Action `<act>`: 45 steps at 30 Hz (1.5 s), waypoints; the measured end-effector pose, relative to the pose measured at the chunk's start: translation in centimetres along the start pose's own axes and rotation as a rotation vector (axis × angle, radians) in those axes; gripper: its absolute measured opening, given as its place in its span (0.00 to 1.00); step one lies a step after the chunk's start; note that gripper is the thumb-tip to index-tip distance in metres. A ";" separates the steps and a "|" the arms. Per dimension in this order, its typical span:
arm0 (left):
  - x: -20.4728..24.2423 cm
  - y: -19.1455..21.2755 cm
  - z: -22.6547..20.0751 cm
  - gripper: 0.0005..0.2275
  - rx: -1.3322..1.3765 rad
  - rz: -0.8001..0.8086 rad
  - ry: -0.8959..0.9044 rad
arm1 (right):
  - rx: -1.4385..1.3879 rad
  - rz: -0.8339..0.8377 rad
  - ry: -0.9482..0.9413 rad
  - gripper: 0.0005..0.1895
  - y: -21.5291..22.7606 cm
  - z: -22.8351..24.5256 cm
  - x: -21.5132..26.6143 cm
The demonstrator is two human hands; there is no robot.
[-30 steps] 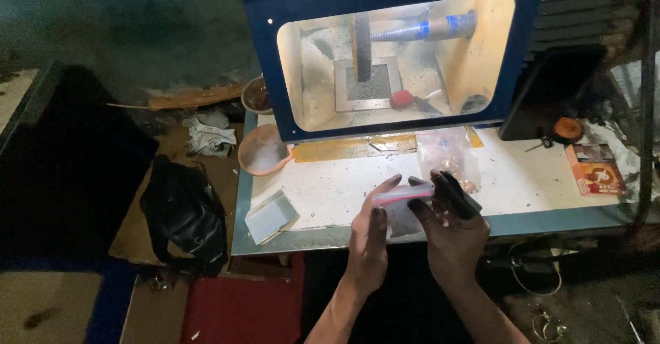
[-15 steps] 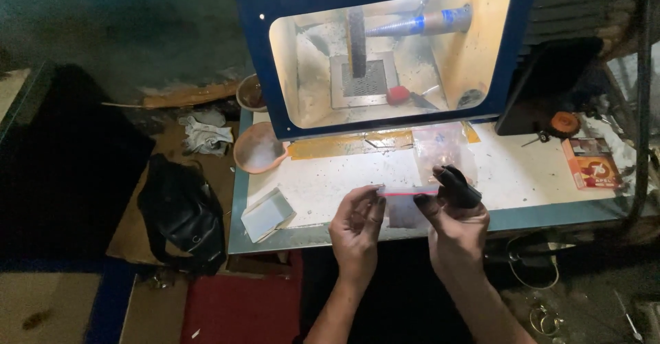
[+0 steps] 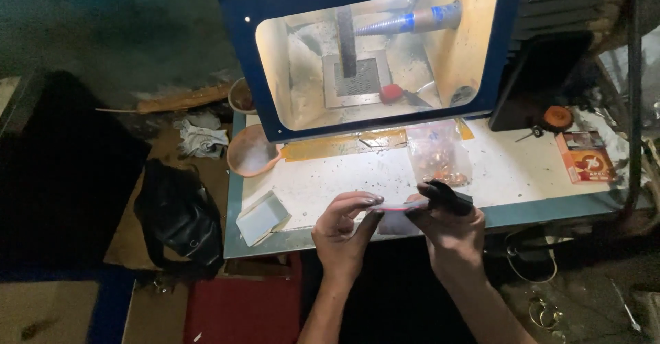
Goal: Organizing and bagging finished jewelry pieces at a workbench, including inspecting chains and cleaning the work area.
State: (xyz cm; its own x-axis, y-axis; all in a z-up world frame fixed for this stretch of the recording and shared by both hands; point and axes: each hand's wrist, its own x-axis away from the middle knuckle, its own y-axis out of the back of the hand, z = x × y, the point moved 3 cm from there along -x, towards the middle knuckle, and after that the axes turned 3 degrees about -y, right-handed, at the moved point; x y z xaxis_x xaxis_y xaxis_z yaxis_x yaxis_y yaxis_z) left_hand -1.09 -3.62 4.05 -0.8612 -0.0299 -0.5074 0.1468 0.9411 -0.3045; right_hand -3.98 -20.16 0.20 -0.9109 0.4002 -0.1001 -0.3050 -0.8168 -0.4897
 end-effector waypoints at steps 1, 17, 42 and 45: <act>0.0 0.0 -0.1 0.05 0.012 0.007 -0.008 | -0.015 0.013 -0.020 0.24 0.1 0.0 0.1; 0.7 -0.3 -0.3 0.05 -0.118 0.079 0.022 | 0.265 0.043 -0.026 0.22 -0.5 1.6 0.8; 1.5 -3.1 -0.8 0.28 -0.123 0.251 0.142 | 0.462 -0.516 -0.314 0.22 4.7 6.0 1.3; 1.8 -1.0 -1.9 0.30 -0.262 0.108 0.277 | 0.455 -0.585 -0.032 0.19 9.9 5.1 -1.7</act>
State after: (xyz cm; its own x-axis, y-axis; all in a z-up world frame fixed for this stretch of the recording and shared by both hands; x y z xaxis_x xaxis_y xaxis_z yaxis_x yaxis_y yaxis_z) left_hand -3.70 -3.97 5.03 -0.9514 0.1326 -0.2780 0.1457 0.9890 -0.0269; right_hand -6.89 -31.05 -0.11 -0.5695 0.8163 0.0962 -0.8218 -0.5678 -0.0472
